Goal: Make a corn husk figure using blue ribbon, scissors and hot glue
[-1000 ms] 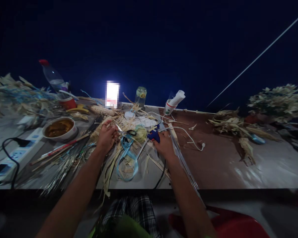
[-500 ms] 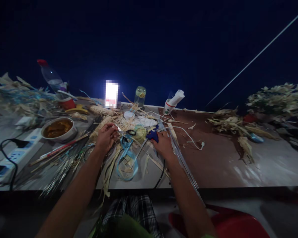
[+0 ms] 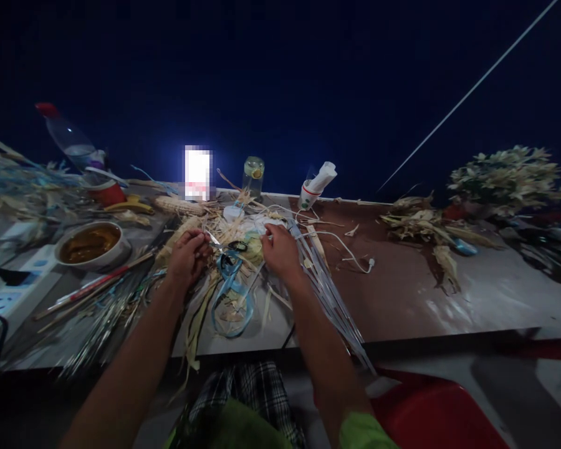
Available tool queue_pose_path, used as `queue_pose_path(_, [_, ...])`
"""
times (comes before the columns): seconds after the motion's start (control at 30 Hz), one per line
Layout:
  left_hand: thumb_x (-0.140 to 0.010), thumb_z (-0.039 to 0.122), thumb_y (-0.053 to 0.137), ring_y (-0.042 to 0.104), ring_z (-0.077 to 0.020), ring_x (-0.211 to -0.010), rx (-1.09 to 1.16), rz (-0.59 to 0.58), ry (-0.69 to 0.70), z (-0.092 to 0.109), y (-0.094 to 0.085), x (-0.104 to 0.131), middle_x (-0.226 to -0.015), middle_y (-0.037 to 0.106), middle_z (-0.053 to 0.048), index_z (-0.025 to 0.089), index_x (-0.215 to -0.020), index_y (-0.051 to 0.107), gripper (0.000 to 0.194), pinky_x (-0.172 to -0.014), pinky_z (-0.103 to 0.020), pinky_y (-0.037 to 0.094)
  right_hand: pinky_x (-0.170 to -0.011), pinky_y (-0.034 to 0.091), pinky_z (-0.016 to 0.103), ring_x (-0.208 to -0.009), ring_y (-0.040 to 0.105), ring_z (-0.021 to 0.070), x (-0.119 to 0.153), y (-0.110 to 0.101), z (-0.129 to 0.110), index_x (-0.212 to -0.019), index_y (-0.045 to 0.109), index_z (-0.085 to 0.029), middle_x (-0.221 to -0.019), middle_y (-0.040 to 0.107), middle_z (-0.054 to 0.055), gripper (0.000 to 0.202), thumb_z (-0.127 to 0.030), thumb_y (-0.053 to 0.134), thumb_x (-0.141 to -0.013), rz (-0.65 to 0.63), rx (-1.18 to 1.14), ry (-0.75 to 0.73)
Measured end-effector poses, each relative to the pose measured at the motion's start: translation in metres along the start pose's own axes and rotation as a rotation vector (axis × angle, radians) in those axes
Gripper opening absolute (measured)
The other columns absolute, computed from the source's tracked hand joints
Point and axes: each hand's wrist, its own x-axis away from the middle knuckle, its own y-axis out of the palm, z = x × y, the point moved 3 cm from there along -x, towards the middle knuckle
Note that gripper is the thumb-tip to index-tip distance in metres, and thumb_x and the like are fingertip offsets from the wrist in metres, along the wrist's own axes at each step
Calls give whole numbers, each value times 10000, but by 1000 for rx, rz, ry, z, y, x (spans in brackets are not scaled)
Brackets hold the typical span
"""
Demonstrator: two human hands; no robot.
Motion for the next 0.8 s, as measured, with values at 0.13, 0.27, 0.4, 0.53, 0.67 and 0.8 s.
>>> queue_pose_path(0.13, [-610,149,654,313,2,-375,5,-26,-18,-2,-2,-1,-619,552,45,164,-737,484,213,-415,-157,310,-886,423,297,-944,577,179,-10,36,-12,-1022,648,-145,-1010,653,92,286,-219,456,-823,-116,25,-17])
queue_pose_path(0.27, [-621,148,634,299,2,-370,6,-26,-33,-2,-4,-1,-623,550,44,168,-759,493,199,-411,-158,304,-899,407,299,-974,574,186,-9,60,-12,-1019,662,-162,-1024,658,90,290,-197,440,-836,-194,91,-16])
queue_pose_path(0.4, [-630,133,611,291,2,-371,19,-55,-36,-1,-2,0,-634,551,39,169,-780,500,190,-411,-160,301,-896,403,289,-962,569,180,-3,71,-10,-1022,663,-160,-999,660,85,283,-200,449,-841,-225,72,-53])
queue_pose_path(0.53, [-635,132,610,298,-1,-373,11,-60,-34,-1,-1,1,-631,549,42,173,-806,500,208,-414,-162,301,-897,396,278,-952,558,164,1,75,-12,-1001,666,-161,-991,657,70,261,-209,463,-844,-243,-11,-140])
queue_pose_path(0.67, [-622,134,631,300,-2,-376,2,-38,-45,-1,-1,1,-616,539,49,175,-821,490,248,-410,-158,292,-884,398,282,-944,551,167,2,75,-13,-1016,658,-145,-992,648,82,265,-176,477,-825,-279,-34,-182])
queue_pose_path(0.8, [-603,147,656,294,-5,-371,-20,-6,-43,0,1,2,-590,524,60,183,-834,483,291,-397,-156,279,-874,406,292,-928,558,174,0,68,-11,-1004,655,-141,-955,651,85,265,-180,461,-828,-227,-85,-157])
